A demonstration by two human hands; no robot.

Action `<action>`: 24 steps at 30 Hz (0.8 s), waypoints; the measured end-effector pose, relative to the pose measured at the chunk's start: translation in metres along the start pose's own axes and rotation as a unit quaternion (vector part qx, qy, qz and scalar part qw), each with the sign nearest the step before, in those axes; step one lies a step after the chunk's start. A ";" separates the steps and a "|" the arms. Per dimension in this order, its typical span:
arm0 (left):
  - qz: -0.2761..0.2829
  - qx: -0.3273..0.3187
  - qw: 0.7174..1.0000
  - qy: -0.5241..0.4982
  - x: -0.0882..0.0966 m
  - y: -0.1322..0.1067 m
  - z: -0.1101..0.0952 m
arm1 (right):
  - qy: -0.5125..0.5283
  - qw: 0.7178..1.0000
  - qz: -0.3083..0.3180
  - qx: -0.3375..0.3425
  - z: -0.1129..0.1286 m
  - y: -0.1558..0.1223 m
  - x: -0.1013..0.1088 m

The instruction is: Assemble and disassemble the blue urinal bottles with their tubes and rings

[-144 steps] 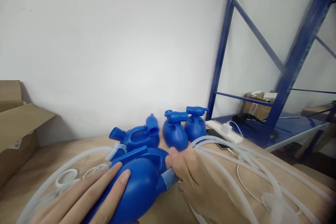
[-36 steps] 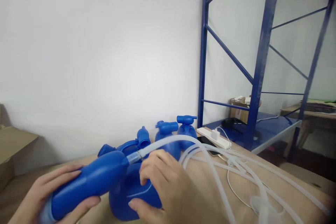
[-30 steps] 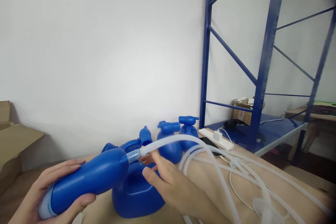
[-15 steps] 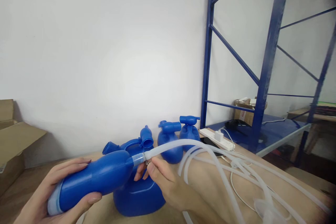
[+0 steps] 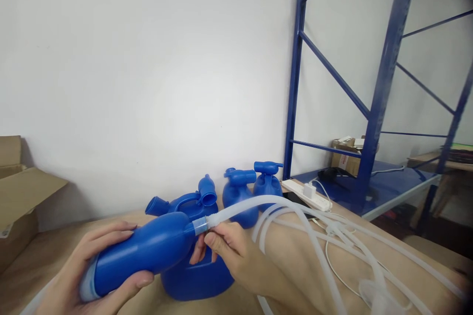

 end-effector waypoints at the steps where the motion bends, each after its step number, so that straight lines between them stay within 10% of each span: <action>1: 0.001 -0.010 1.000 0.003 0.000 0.001 0.000 | 0.015 1.000 -0.001 -0.009 -0.002 0.001 0.000; 24: 0.021 -0.114 0.991 0.067 -0.005 -0.007 -0.019 | 0.045 0.996 0.007 -0.079 -0.017 0.005 -0.002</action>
Point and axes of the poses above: each hand's wrist, its own y-axis towards the middle knuckle, its own x-axis out of the back of the hand, z = x × y, the point moved 10 cm from there along y, towards the middle knuckle, and after that the axes turned 12 degrees about -y, right-handed, at the moved point
